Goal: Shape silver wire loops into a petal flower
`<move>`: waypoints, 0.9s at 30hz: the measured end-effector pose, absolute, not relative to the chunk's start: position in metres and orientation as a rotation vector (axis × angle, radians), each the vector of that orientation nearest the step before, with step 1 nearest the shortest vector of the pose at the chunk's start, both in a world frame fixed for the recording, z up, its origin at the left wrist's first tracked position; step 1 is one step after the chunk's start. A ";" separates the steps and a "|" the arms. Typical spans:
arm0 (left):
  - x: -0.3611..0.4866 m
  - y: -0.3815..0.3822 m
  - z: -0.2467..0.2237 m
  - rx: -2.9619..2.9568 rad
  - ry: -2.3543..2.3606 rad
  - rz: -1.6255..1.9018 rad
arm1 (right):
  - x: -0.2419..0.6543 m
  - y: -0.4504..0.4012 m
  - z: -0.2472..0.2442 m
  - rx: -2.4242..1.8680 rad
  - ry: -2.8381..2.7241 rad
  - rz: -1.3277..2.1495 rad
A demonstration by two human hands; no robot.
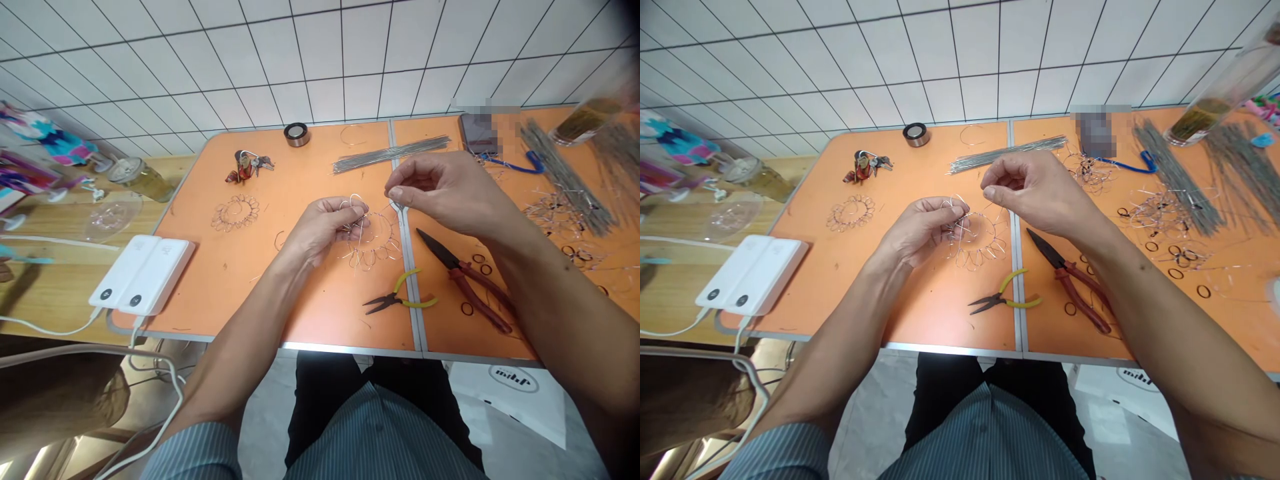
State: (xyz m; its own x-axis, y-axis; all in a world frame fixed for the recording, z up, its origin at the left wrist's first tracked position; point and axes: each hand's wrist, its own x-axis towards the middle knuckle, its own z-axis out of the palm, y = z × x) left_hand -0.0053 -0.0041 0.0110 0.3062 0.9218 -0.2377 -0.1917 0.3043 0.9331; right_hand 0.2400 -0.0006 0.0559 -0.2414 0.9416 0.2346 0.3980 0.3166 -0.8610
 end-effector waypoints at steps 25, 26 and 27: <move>-0.005 -0.005 0.014 0.966 0.937 0.894 | 0.225 -0.017 0.060 -1.211 -1.994 0.756; -0.005 -0.006 0.014 0.969 0.934 0.893 | 0.225 -0.015 0.059 -1.218 -1.965 0.785; -0.005 -0.006 0.014 0.975 0.929 0.892 | 0.225 -0.013 0.058 -1.223 -1.941 0.810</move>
